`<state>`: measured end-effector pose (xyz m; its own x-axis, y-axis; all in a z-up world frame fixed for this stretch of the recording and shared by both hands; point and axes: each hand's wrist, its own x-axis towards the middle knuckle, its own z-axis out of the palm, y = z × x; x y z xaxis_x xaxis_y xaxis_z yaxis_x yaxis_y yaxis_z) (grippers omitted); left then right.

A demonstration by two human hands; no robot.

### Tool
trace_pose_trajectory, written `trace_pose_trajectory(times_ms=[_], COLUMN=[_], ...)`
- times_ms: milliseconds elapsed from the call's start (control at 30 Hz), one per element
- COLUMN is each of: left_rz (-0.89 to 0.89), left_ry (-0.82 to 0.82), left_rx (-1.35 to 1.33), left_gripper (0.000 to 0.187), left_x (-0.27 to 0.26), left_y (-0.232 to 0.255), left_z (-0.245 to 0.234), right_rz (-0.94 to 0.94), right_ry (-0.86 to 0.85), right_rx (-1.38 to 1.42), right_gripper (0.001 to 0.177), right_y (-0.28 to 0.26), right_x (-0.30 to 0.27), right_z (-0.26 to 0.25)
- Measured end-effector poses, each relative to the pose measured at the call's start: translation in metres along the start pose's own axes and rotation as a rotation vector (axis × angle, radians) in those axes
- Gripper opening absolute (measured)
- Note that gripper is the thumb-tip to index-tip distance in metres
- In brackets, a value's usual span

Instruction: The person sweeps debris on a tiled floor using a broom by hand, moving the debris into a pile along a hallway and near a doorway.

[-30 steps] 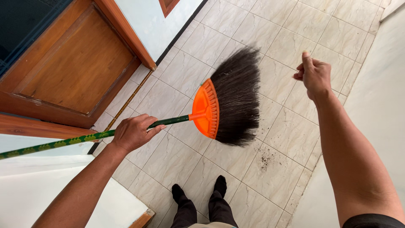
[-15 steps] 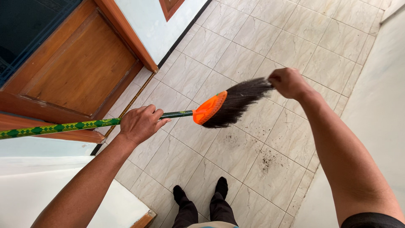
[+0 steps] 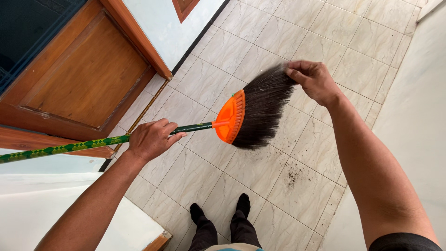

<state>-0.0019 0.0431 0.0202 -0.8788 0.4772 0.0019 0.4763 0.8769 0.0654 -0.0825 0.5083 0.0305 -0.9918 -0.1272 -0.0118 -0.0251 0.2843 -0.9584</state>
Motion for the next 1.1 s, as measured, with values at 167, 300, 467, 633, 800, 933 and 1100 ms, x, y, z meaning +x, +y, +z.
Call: trace_pose_trajectory(times_ms=[167, 300, 467, 633, 800, 933, 1100], left_rz=[-0.009, -0.035, -0.020, -0.009, -0.078, 0.048, -0.011], left_ry=[-0.086, -0.158, -0.137, -0.132, -0.253, -0.098, -0.087], left_rx=[-0.096, -0.118, -0.159, -0.213, -0.176, -0.240, -0.388], left_gripper=[0.040, 0.045, 0.044, 0.043, 0.045, 0.046, 0.049], left_x=[-0.002, -0.004, -0.007, -0.003, -0.008, -0.018, -0.008], left_y=[0.002, 0.002, 0.006, 0.012, 0.012, 0.008, -0.001], left_z=[-0.004, -0.006, 0.001, 0.005, 0.008, 0.013, 0.004], right_rz=[0.172, 0.177, 0.202, 0.239, 0.242, 0.265, 0.399], right_ry=[0.228, 0.417, 0.324, 0.081, 0.319, 0.476, 0.591], right_rx=[-0.006, 0.212, 0.181, 0.409, 0.369, 0.347, 0.151], right_gripper=[0.020, 0.034, 0.038, 0.030, 0.024, 0.029, 0.028], right_y=[0.037, 0.079, 0.067, 0.039, 0.074, 0.113, 0.132], right_x=[0.007, 0.005, -0.009, -0.006, 0.020, 0.013, -0.015], right_z=[-0.024, -0.058, -0.052, -0.017, -0.028, -0.067, -0.089])
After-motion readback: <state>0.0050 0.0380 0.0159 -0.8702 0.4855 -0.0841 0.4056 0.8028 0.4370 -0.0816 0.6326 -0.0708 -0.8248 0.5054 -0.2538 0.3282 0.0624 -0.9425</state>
